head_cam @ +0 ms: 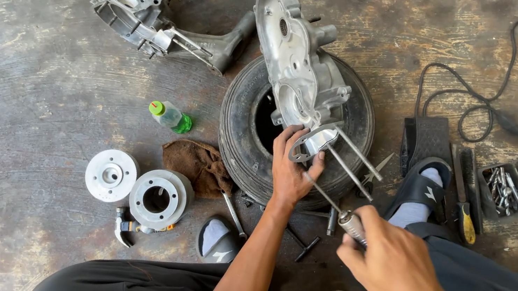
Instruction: The person uses a pneumatic die grinder to smooth the edges of a metal engine casing. They rotate the casing to access different areas and then inspect the interior of the cylinder block.
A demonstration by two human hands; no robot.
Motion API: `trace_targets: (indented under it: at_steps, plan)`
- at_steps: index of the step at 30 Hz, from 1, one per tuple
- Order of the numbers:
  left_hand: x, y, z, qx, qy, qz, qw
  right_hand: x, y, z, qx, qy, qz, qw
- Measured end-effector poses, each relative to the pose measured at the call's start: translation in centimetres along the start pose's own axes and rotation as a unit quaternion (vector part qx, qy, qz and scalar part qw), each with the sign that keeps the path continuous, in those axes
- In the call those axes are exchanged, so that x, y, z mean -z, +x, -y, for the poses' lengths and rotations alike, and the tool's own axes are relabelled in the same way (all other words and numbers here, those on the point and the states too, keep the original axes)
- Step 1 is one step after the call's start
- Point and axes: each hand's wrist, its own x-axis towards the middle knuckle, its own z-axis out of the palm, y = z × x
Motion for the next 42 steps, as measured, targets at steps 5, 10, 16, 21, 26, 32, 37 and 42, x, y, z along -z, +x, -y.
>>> trace_targets:
  at_steps: [5,10,16,21,26,32,37,42]
  plan:
    - [-0.3,-0.1,1.1,-0.016,-0.028,-0.010,0.999,-3.8,1.7,-1.8,0.033,0.059,-0.144,0.987]
    - [0.0,0.1,0.9,-0.025,-0.056,-0.028,0.998,-6.2,3.5,-3.6,0.067,-0.034,-0.340,0.937]
    - [0.3,0.2,0.9,-0.023,-0.047,-0.008,0.999,-6.8,4.8,-4.1,0.143,-0.001,-0.384,0.912]
    - [0.5,0.2,0.9,-0.032,-0.044,-0.016,0.998,-6.9,5.2,-4.0,0.184,-0.021,-0.428,0.885]
    - [0.2,0.3,1.2,-0.023,-0.035,-0.018,0.999,-6.4,5.5,-4.2,0.208,0.001,-0.435,0.876]
    - [0.5,0.8,0.5,0.002,-0.050,-0.017,0.999,-5.9,5.4,-4.0,0.215,0.011,-0.443,0.870]
    - [0.9,0.8,0.5,0.001,-0.055,0.005,0.998,-5.7,5.5,-4.4,0.218,0.029,-0.440,0.871]
    - [1.0,0.8,0.1,-0.018,-0.062,0.023,0.998,-5.6,5.8,-4.7,0.215,0.027,-0.449,0.867]
